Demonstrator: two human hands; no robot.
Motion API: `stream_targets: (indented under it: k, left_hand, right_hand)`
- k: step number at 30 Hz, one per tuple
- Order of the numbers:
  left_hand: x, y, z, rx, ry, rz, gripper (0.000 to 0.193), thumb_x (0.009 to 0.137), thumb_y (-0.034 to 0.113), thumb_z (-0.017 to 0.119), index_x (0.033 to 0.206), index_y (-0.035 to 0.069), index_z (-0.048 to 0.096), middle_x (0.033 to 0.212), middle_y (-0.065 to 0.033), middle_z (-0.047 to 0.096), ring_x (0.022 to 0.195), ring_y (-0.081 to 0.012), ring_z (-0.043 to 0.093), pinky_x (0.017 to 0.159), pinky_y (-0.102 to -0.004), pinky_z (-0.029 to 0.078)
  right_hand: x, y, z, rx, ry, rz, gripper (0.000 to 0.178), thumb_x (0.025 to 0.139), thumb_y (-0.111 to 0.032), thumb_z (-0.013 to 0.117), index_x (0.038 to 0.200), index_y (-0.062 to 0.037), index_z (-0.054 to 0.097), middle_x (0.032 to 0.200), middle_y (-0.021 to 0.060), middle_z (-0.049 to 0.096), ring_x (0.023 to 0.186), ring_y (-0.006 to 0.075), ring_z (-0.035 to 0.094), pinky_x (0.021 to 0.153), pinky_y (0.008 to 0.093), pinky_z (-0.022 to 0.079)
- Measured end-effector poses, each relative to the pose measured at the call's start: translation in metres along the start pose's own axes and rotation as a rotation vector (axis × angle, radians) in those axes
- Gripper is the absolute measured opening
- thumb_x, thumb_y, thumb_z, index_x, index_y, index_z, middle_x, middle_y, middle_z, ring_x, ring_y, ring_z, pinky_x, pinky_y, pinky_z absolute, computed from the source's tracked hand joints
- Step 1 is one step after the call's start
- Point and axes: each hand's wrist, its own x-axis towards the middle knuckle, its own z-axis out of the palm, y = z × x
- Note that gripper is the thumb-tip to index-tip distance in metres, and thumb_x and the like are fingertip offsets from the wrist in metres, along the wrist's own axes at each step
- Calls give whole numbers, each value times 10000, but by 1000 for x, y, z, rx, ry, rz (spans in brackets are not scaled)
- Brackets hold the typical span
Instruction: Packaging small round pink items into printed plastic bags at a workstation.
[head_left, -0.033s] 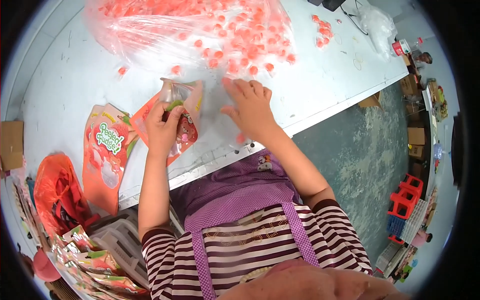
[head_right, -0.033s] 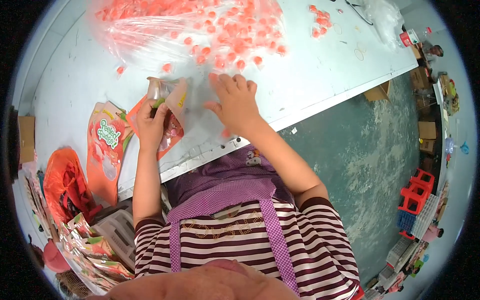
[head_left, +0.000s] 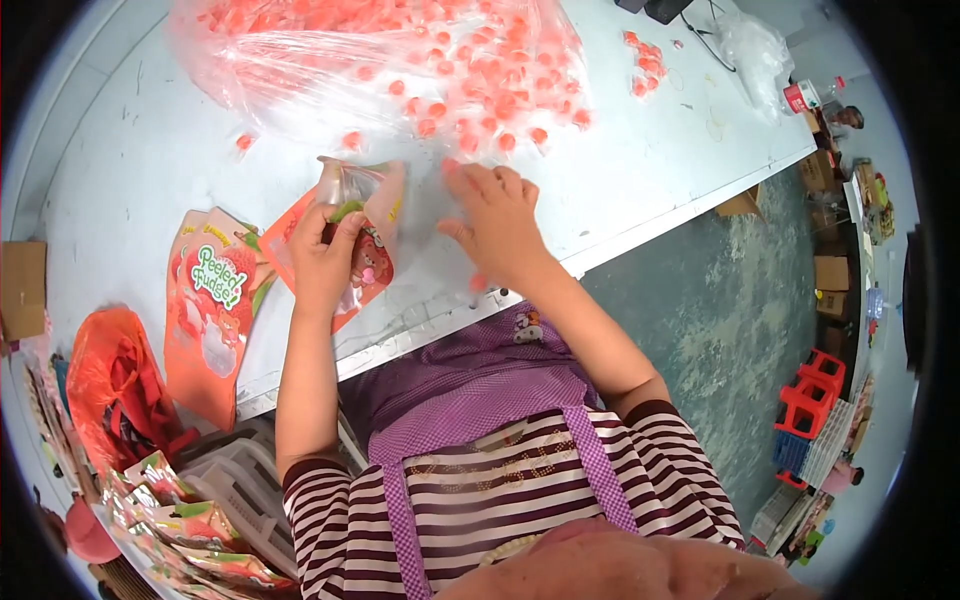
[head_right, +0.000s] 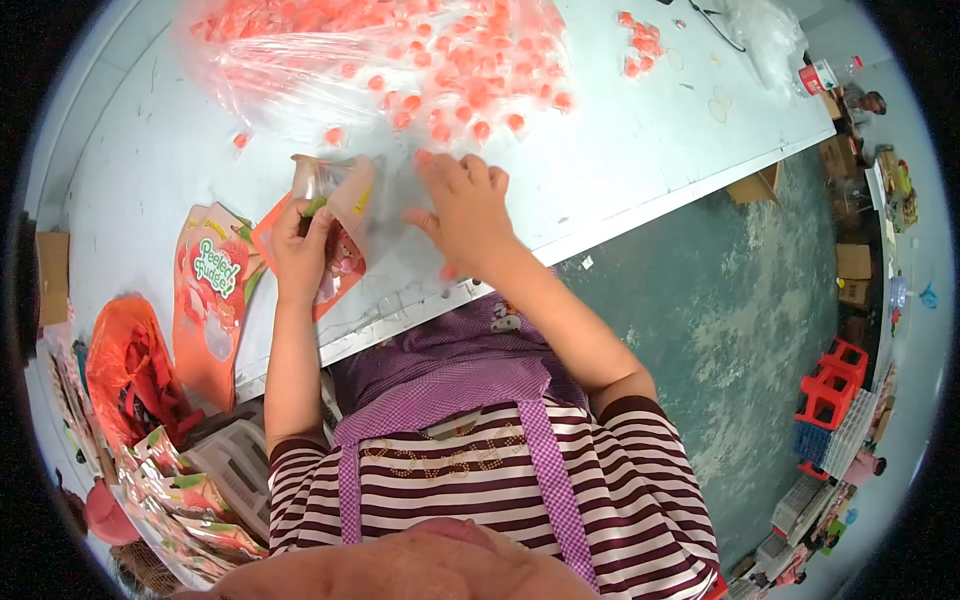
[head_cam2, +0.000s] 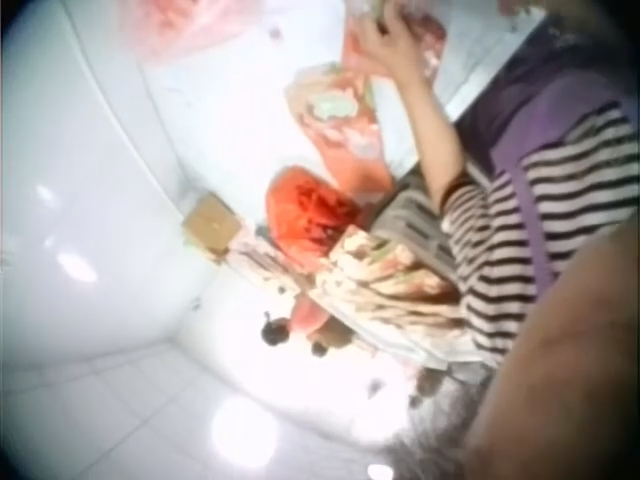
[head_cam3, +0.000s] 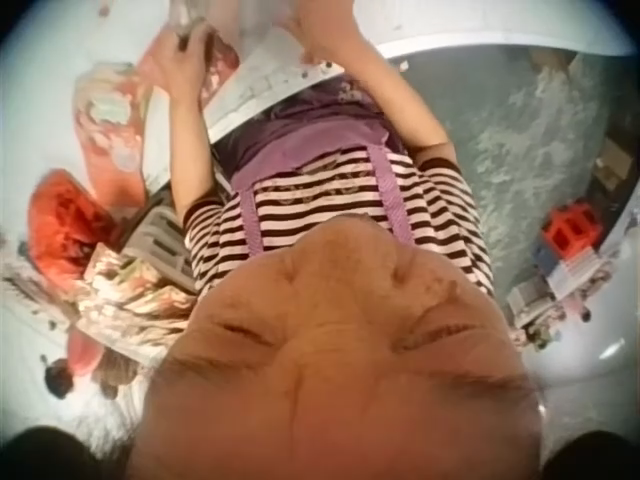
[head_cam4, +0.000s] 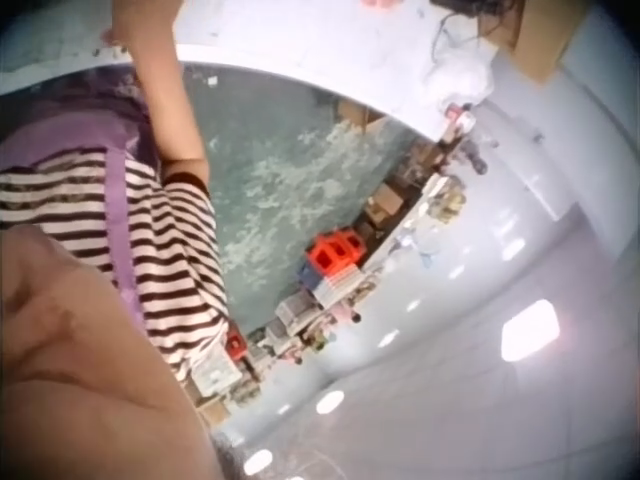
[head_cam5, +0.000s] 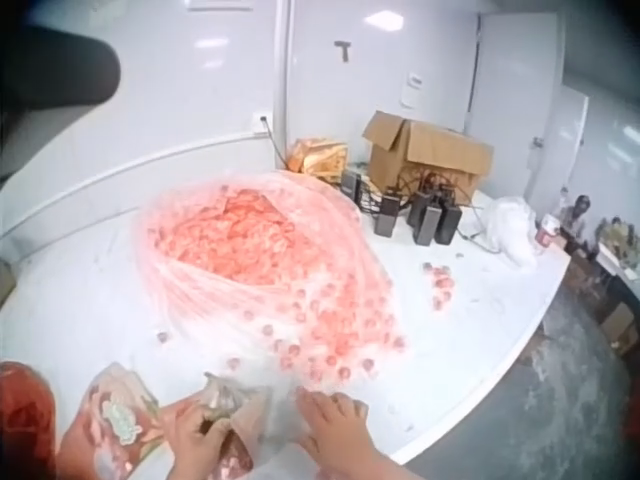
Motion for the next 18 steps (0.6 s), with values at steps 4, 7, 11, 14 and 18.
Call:
stream_targets:
  k: [4, 7, 11, 14, 18]
  left_hand:
    - [5, -19, -5, -100, 37, 55, 118, 877, 102, 589, 820, 21, 524, 717, -10, 550, 620, -55, 491, 542, -210, 410]
    - [6, -20, -10, -51, 61, 27, 139, 879, 120, 596, 821, 24, 514, 722, -8, 554, 612, -58, 494, 539, -214, 412]
    - [7, -21, -12, -28, 63, 70, 150, 875, 139, 606, 835, 21, 522, 730, -11, 563, 600, -64, 498, 538, -218, 415]
    - [7, -16, -7, -51, 104, 24, 143, 845, 117, 637, 797, 12, 553, 731, 15, 532, 622, -43, 457, 519, -205, 372]
    - [6, -6, -7, -45, 100, -23, 142, 839, 113, 643, 796, 11, 555, 720, 15, 527, 615, -43, 456, 521, -204, 371]
  right_hand:
    - [-6, -19, 7, 153, 12, -98, 490, 743, -256, 659, 1197, -136, 520, 1234, 82, 456, 1094, 285, 394, 907, 427, 276]
    - [4, -9, 7, 74, 136, -187, 429, 733, -298, 678, 1115, -136, 568, 1151, 86, 497, 1033, 281, 429, 854, 440, 295]
    - [21, 42, -15, -70, 301, 44, 375, 744, -299, 670, 1083, -154, 599, 1161, 112, 507, 1070, 293, 431, 889, 440, 298]
    - [18, 64, -15, -149, 237, 28, 290, 773, -232, 646, 1037, -117, 619, 1146, 126, 515, 1077, 305, 439, 891, 422, 326]
    - [-1, 51, -12, -44, 206, -7, 269, 760, -172, 655, 1025, -127, 637, 1131, 130, 525, 1014, 313, 471, 861, 398, 362]
